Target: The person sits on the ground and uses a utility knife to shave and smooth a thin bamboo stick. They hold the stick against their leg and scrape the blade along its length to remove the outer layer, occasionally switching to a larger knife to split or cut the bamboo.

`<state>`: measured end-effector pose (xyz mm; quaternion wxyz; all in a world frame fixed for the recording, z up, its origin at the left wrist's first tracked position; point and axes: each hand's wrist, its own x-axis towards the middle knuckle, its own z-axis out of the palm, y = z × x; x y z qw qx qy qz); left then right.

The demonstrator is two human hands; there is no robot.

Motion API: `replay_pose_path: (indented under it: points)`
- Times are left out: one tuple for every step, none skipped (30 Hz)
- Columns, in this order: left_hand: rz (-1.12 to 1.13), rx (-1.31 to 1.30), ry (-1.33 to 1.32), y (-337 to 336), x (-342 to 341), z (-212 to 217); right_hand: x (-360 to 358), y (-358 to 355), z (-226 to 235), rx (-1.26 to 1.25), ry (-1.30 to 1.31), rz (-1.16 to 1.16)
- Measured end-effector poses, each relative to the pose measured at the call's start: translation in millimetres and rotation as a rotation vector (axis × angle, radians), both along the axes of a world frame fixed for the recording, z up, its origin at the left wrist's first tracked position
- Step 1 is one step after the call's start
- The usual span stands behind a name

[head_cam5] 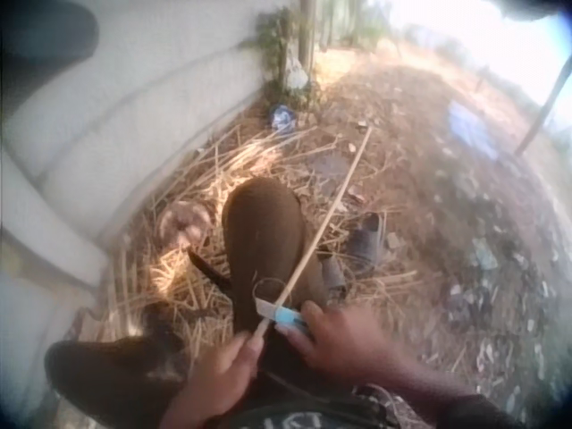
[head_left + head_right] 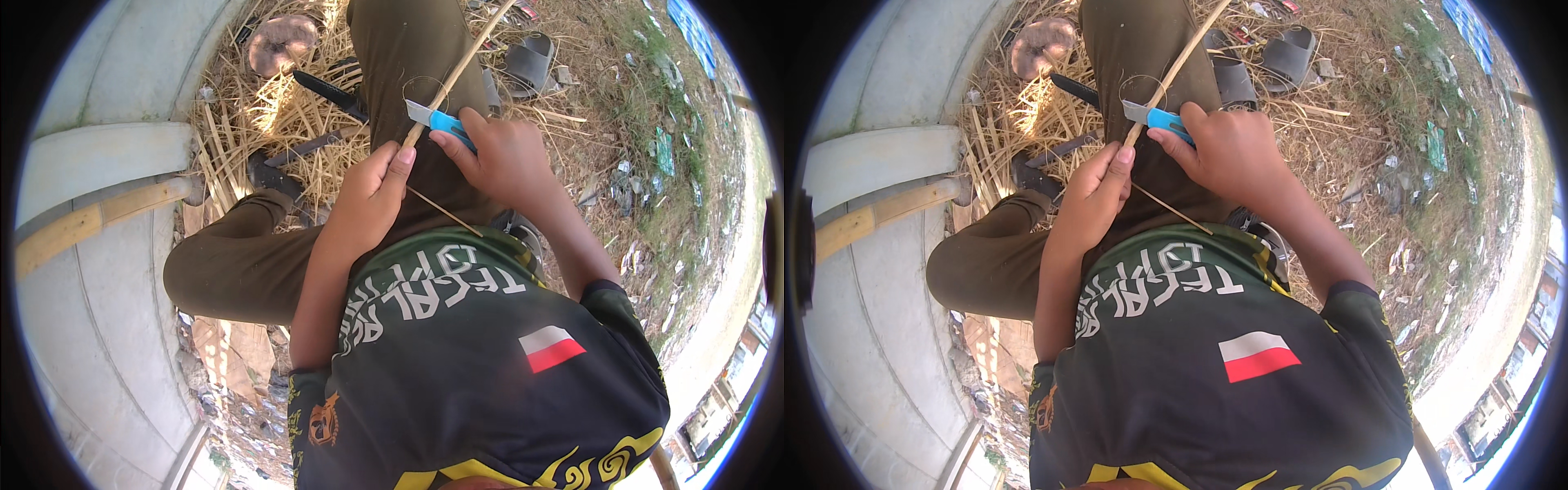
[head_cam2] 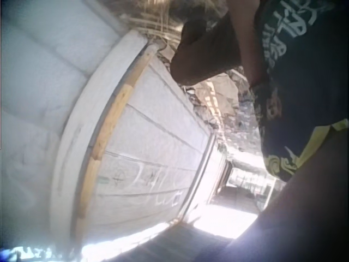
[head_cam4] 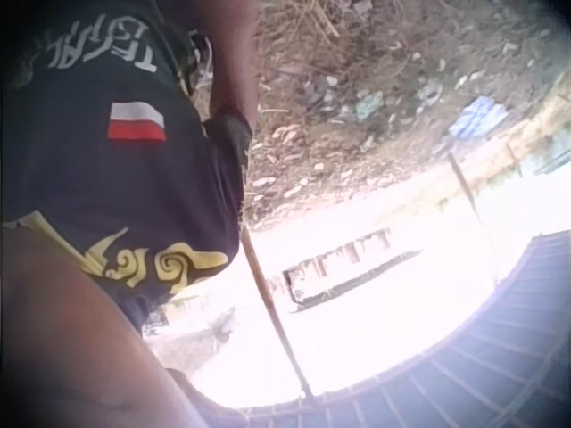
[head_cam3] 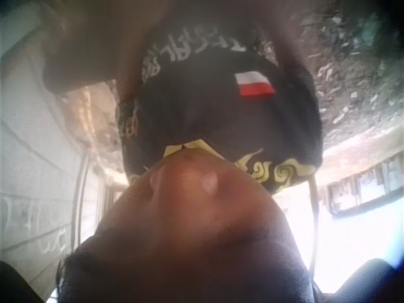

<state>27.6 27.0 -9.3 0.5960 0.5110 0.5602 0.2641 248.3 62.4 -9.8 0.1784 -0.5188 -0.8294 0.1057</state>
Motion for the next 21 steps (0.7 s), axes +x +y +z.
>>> replay_pose_path:
  points:
    - [-0.001, 0.018, 0.025, -1, 0, 0, 0, 0, -1, -0.01, -0.005, -0.001]
    - [-0.003, 0.047, 0.05, -1, 0, -1, -1, 0, -1, 0.003, -0.011, -0.015]
    - [-0.005, 0.075, 0.075, -2, 0, -1, -2, 0, -2, 0.016, -0.017, -0.029]
    - [-0.008, 0.103, 0.101, -2, 0, -2, -3, 0, -3, 0.029, -0.022, -0.043]
    - [-0.014, 0.108, 0.107, -3, -1, -2, -5, -1, -3, 0.03, -0.019, -0.057]
    - [-0.02, 0.113, 0.113, -4, -2, -1, -6, -2, -3, 0.032, -0.015, -0.071]
    - [-0.027, 0.118, 0.119, -5, -3, -1, -7, -2, -3, 0.033, -0.011, -0.085]
    - [-0.02, 0.094, 0.108, -7, -4, -1, -6, -3, -4, 0.036, -0.016, -0.089]
    - [-0.013, 0.069, 0.098, -11, -5, -1, -6, -3, -5, 0.039, -0.02, -0.092]
    - [-0.006, 0.044, 0.088, -16, -7, -1, -5, -3, -5, 0.042, -0.025, -0.096]
    - [0.007, 0.022, 0.08, -20, -9, -2, -5, -4, -5, 0.03, -0.021, -0.102]
    - [0.021, -0.001, 0.073, -25, -11, -4, -6, -4, -5, 0.018, -0.018, -0.107]
    - [0.035, -0.023, 0.066, -29, -14, -4, -6, -4, -4, 0.006, -0.014, -0.111]
    - [0.046, -0.044, 0.062, -34, -17, -2, -6, -4, -4, -0.005, -0.017, -0.114]
    - [0.058, -0.066, 0.058, -39, -20, 0, -6, -3, -3, -0.016, -0.02, -0.115]
    - [0.07, -0.087, 0.055, -45, -22, 2, -6, -3, -3, -0.027, -0.022, -0.116]
    - [0.083, -0.091, 0.061, -51, -25, 4, -6, -3, -3, -0.026, -0.021, -0.115]
    - [0.096, -0.096, 0.068, -57, -28, 6, -5, -4, -3, -0.026, -0.019, -0.114]
    - [0.11, -0.101, 0.075, -63, -32, 8, -5, -4, -4, -0.025, -0.017, -0.113]
    - [0.109, -0.083, 0.091, -69, -37, 9, -6, -4, -5, -0.007, -0.019, -0.117]
    - [0.109, -0.065, 0.108, -77, -43, 9, -7, -3, -5, 0.011, -0.022, -0.121]
